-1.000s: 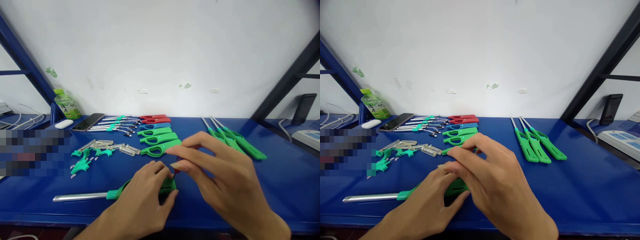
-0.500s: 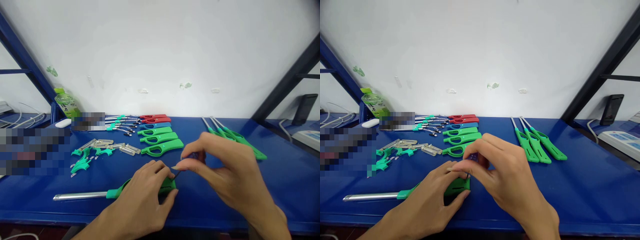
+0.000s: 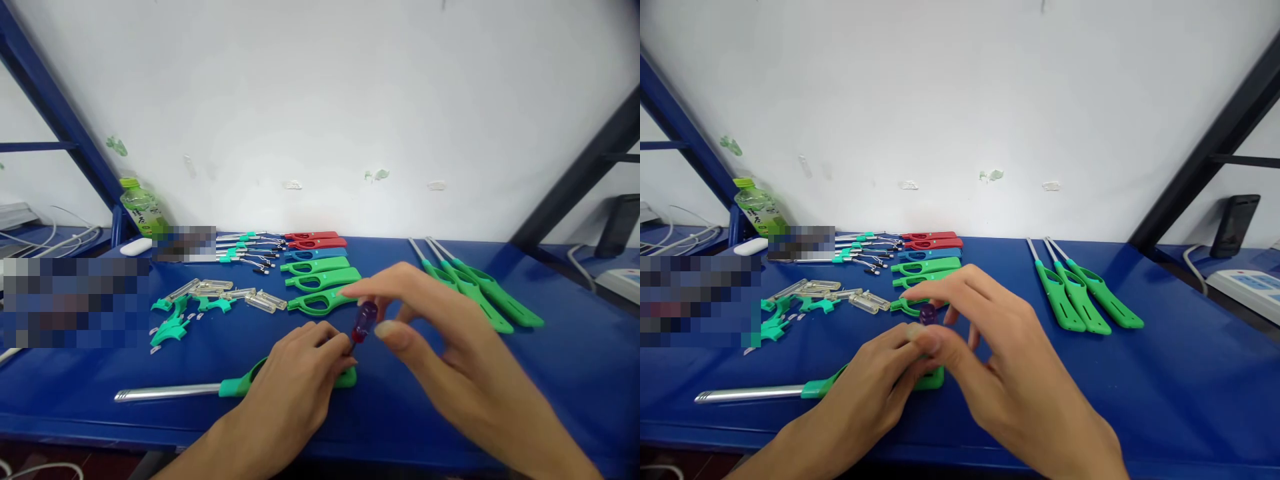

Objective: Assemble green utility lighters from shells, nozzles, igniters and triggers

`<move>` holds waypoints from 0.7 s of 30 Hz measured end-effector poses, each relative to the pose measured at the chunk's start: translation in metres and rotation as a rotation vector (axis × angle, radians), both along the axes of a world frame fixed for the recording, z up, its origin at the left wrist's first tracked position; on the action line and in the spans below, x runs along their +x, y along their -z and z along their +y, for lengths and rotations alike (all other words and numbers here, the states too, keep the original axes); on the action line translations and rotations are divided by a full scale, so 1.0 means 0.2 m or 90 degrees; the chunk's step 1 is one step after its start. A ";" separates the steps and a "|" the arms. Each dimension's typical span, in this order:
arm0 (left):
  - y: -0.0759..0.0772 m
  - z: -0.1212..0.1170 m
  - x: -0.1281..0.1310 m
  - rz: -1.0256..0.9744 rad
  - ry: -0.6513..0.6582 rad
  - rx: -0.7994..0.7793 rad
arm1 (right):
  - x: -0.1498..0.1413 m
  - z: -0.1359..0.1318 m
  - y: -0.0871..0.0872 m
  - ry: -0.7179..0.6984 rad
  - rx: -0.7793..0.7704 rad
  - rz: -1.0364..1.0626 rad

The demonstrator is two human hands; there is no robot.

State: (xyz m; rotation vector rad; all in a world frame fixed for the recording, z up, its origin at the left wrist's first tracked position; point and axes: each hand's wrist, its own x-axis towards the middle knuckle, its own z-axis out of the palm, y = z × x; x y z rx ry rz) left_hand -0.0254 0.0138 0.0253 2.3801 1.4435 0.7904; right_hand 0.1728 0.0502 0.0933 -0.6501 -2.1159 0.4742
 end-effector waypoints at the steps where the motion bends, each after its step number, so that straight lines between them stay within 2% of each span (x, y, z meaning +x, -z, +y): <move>1: 0.00 0.00 0.00 0.000 0.004 -0.001 | 0.02 0.01 0.00 -0.019 -0.013 -0.004; 3: 0.00 -0.01 0.00 0.005 0.008 -0.003 | 0.04 0.01 -0.01 -0.038 -0.024 -0.004; 5: 0.00 -0.01 0.00 0.012 0.007 -0.004 | 0.03 0.01 0.00 -0.017 -0.024 -0.003; 10: 0.00 -0.02 0.00 0.024 0.007 -0.012 | -0.02 -0.01 0.02 0.125 0.022 0.002; 12: 0.01 -0.02 0.00 0.024 0.006 -0.012 | -0.02 -0.02 0.03 0.153 0.040 0.019; 19: 0.00 -0.02 0.00 0.010 0.002 -0.010 | 0.02 0.00 -0.01 0.048 0.033 0.014; 21: 0.00 -0.02 0.00 0.013 -0.004 -0.005 | 0.01 0.01 -0.02 0.048 0.030 0.028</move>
